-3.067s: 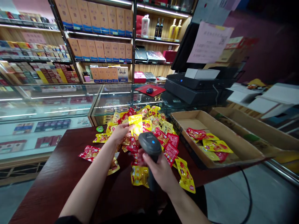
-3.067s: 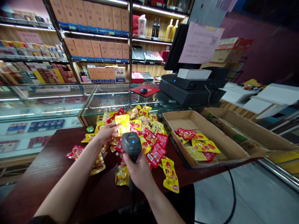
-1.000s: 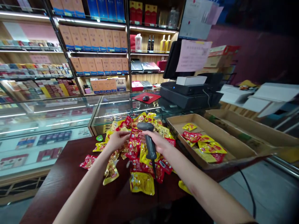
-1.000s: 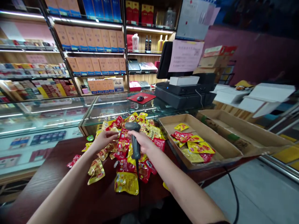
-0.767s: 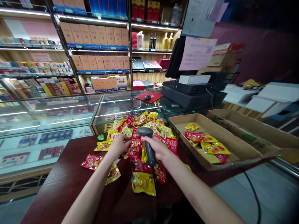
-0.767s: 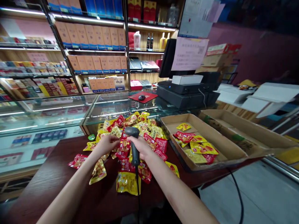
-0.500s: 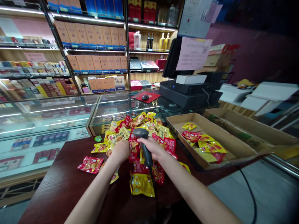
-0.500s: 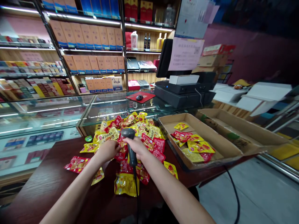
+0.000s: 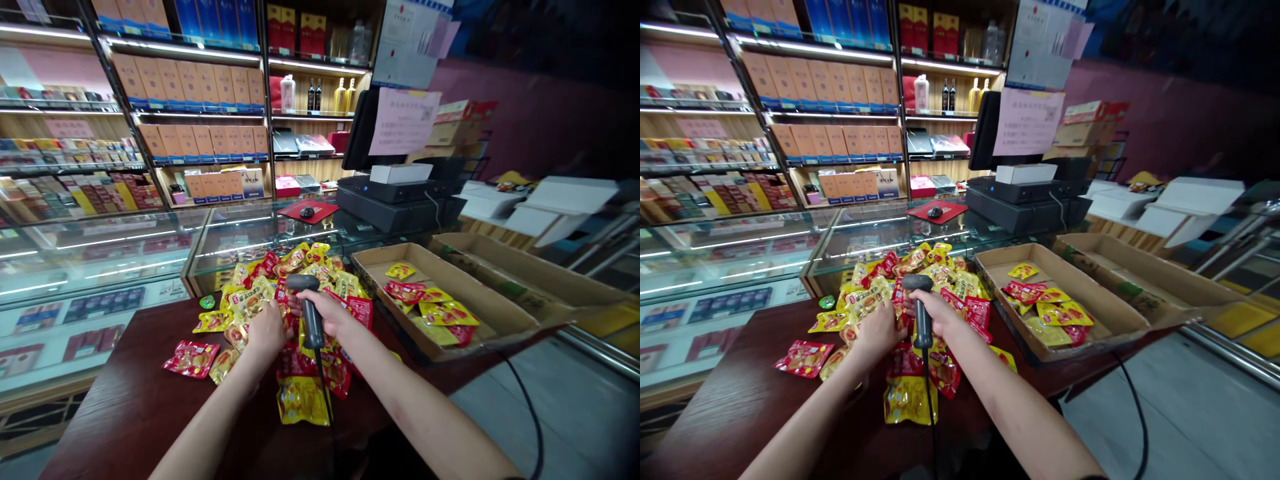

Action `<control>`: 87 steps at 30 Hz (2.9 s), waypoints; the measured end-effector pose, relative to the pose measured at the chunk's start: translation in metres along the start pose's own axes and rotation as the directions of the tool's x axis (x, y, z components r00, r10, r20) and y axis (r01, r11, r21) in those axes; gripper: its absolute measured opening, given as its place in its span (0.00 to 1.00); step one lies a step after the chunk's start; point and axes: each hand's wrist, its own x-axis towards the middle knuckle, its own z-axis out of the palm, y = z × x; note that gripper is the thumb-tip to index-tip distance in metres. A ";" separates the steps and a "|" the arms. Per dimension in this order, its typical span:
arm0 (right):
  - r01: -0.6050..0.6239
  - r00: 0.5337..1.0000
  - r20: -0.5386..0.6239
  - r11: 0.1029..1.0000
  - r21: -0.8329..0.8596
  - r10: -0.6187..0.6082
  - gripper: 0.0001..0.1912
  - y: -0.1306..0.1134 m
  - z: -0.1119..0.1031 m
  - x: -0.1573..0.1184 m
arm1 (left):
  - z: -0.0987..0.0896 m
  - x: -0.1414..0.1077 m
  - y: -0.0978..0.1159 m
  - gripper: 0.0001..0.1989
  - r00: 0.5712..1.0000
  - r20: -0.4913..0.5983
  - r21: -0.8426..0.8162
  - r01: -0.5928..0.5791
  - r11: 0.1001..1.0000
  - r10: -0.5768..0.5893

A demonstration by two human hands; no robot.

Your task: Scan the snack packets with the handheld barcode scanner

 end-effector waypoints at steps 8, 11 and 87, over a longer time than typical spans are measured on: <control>0.094 0.996 -0.004 0.995 -0.023 -0.094 0.03 -0.001 0.000 -0.009 | -0.031 0.020 -0.041 0.11 0.989 0.141 -0.809 0.086 0.582 0.049; 0.058 0.998 0.007 0.995 -0.078 -0.057 0.04 -0.005 0.005 -0.012 | -0.028 0.025 -0.044 0.13 0.959 0.218 -0.971 0.193 0.143 0.182; 0.355 0.930 0.013 0.889 -0.290 -0.367 0.13 0.027 0.015 -0.068 | -0.031 0.064 -0.041 0.19 0.997 0.068 -0.995 0.070 0.068 -0.041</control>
